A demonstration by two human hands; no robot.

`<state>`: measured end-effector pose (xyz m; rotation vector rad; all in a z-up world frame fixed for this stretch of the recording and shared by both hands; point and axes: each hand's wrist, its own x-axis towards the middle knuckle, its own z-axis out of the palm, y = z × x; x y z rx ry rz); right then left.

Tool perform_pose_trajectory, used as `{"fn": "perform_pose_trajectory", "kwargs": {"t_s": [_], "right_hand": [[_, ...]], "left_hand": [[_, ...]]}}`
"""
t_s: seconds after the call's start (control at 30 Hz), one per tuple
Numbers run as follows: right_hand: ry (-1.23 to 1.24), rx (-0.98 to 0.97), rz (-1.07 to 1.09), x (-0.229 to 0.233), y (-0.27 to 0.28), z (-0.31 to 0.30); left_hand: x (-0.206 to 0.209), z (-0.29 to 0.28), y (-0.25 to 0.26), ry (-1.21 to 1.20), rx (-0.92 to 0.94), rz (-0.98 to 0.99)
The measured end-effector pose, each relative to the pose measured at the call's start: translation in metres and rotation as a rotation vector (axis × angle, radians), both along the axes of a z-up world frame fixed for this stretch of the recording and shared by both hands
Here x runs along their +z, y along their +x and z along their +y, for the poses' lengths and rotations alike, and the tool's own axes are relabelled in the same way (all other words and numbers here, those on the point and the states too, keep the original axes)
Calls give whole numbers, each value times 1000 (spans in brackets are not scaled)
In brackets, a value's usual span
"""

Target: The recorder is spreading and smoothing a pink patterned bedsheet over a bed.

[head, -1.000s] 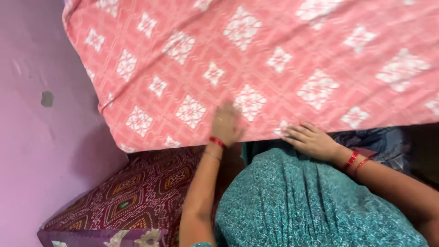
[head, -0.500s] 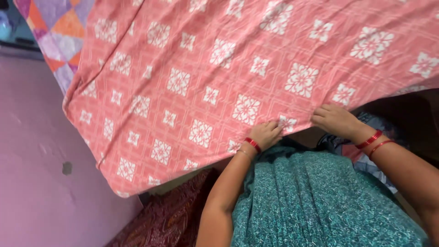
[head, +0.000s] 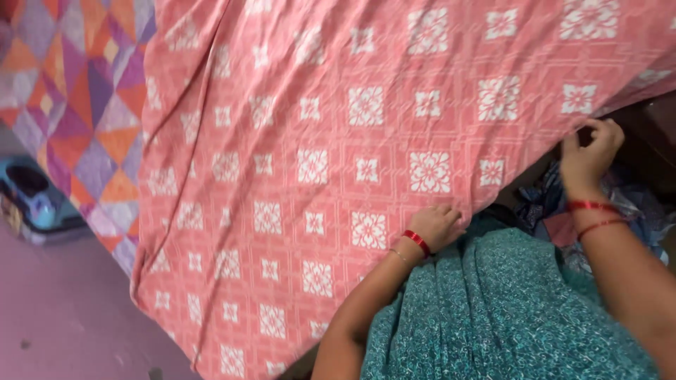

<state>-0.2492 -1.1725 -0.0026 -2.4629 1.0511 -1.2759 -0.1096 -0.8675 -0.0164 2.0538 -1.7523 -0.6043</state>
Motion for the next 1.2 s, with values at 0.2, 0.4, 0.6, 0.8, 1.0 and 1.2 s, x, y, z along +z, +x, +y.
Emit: {"fn": "perform_pose_trajectory", "kwargs": {"t_s": [0.2, 0.4, 0.6, 0.8, 1.0, 1.2], "right_hand": [[1241, -172, -603, -161, -22, -97], [1245, -24, -456, -167, -68, -114], [1510, 166, -165, -156, -106, -175], [1590, 37, -772, -118, -52, -324], [1247, 8, -234, -156, -81, -364], [1371, 132, -21, -104, -102, -407]], "left_hand": [[39, -106, 1, -161, 14, -80], [-70, -159, -29, 218, 37, -162], [-52, -202, -37, 578, -133, 23], [9, -301, -21, 344, 0, 173], [17, -397, -12, -28, 154, 118], [11, -466, -8, -37, 152, -235]]}}
